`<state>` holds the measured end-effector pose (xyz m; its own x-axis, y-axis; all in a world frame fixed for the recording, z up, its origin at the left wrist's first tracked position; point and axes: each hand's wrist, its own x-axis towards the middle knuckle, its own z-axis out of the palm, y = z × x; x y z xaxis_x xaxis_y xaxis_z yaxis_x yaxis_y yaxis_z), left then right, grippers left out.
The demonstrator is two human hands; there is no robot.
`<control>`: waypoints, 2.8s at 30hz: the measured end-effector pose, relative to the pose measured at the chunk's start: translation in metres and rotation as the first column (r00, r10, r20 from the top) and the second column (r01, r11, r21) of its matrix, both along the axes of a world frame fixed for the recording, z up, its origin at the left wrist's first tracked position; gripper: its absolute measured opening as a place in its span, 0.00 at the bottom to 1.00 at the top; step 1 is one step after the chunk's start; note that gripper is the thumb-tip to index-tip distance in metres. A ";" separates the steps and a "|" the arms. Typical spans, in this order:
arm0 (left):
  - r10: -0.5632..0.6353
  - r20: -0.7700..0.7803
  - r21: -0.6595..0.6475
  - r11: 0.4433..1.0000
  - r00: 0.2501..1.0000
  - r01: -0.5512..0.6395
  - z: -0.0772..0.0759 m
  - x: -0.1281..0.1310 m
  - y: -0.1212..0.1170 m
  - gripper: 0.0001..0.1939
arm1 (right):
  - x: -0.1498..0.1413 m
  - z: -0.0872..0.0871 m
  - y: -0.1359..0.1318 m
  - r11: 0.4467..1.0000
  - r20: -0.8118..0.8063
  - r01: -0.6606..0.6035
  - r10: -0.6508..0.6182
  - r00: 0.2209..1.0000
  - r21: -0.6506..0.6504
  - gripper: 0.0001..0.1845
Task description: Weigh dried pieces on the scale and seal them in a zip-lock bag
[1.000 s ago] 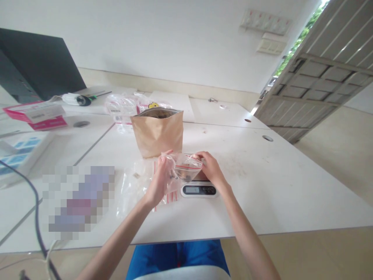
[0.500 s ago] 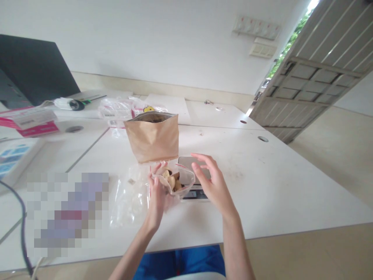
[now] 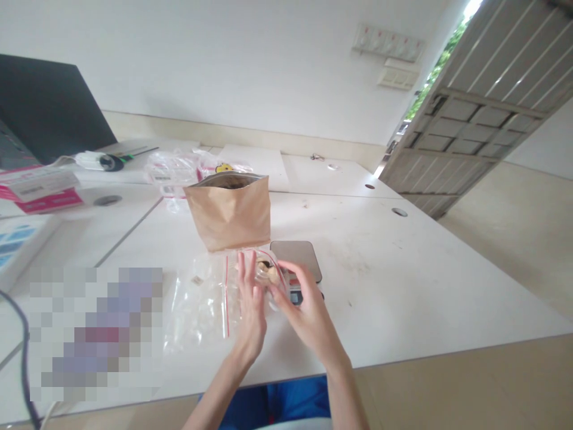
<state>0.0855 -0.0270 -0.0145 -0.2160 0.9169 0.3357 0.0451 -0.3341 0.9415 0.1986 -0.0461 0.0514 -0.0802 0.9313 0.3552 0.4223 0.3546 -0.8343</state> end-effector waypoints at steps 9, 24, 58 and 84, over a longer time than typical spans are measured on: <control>0.008 0.048 -0.036 0.999 0.999 -0.006 0.016 -0.013 -0.003 0.31 | 0.007 -0.006 0.001 0.999 -0.131 0.039 -0.039 0.991 -0.002 0.13; 0.000 -0.201 -0.076 0.997 0.980 -0.016 0.024 -0.053 0.028 0.16 | 0.007 -0.017 0.010 0.968 -0.495 0.250 -0.230 0.838 -0.027 0.13; -0.252 -0.194 -0.172 0.960 0.948 0.220 0.067 -0.047 0.017 0.19 | 0.018 -0.037 0.021 0.865 -0.564 0.500 -0.436 0.701 -0.047 0.25; 0.146 0.110 -0.174 0.977 0.983 -0.125 0.027 -0.022 -0.006 0.24 | 0.011 -0.029 0.018 0.858 -0.634 0.408 -0.509 0.583 -0.313 0.31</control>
<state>0.0635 -0.0328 0.0124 -0.3719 0.9168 0.1451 -0.0386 -0.1715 0.9844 0.2101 -0.0277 0.0225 0.5830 0.8124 0.0106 -0.1952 0.1527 -0.9688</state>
